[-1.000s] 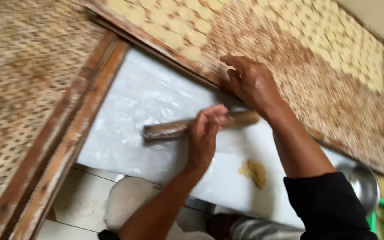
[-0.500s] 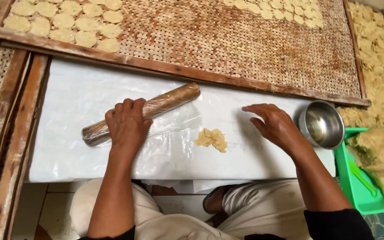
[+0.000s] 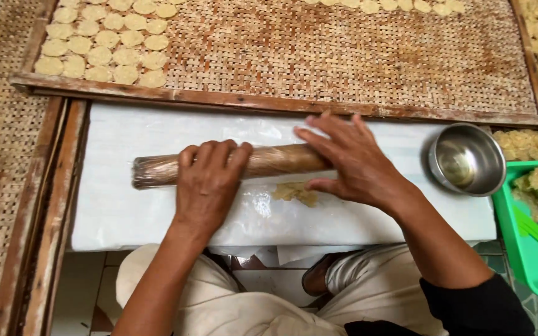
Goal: The person rolls dough flat using a rolling pin on a plastic sheet, cuts out circular pieces with a plastic cup, and places them on a woven tray. The person repeats this process multiple times, arranging the cut dough pieces in rows on the tray.
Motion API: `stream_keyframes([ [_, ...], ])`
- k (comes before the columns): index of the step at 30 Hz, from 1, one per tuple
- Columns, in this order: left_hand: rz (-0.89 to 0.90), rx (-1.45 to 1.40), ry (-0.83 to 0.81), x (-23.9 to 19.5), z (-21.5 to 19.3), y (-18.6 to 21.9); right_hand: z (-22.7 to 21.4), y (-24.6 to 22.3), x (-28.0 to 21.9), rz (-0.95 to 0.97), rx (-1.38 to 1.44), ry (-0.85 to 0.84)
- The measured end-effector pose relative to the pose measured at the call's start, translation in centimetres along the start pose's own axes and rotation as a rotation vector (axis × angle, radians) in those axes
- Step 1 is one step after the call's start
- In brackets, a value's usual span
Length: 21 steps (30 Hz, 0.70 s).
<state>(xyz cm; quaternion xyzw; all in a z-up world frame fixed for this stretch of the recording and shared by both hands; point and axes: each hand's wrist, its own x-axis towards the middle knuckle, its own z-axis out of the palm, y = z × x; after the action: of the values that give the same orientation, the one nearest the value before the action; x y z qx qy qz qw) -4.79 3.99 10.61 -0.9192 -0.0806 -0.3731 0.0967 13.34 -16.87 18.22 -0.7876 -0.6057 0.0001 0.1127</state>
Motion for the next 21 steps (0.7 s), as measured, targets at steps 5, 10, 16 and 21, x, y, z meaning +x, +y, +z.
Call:
stream_keyframes([
  [5, 0.031, 0.003, -0.084, -0.2, -0.4, 2.2, 1.6, 1.2, 0.8, 0.148, 0.042, -0.324],
  [10, -0.023, -0.198, -0.535, -4.3, 4.0, 3.7, 7.7, 4.5, -3.1, 0.237, 0.018, -0.363],
  [16, -0.016, -0.305, -0.455, -4.1, 5.8, 5.0, 11.2, 5.8, -4.7, 0.205, 0.079, -0.155],
  [21, -0.097, -0.237, -0.521, -2.8, 7.2, 4.7, 13.2, 6.6, -3.5, 0.173, -0.114, 0.163],
])
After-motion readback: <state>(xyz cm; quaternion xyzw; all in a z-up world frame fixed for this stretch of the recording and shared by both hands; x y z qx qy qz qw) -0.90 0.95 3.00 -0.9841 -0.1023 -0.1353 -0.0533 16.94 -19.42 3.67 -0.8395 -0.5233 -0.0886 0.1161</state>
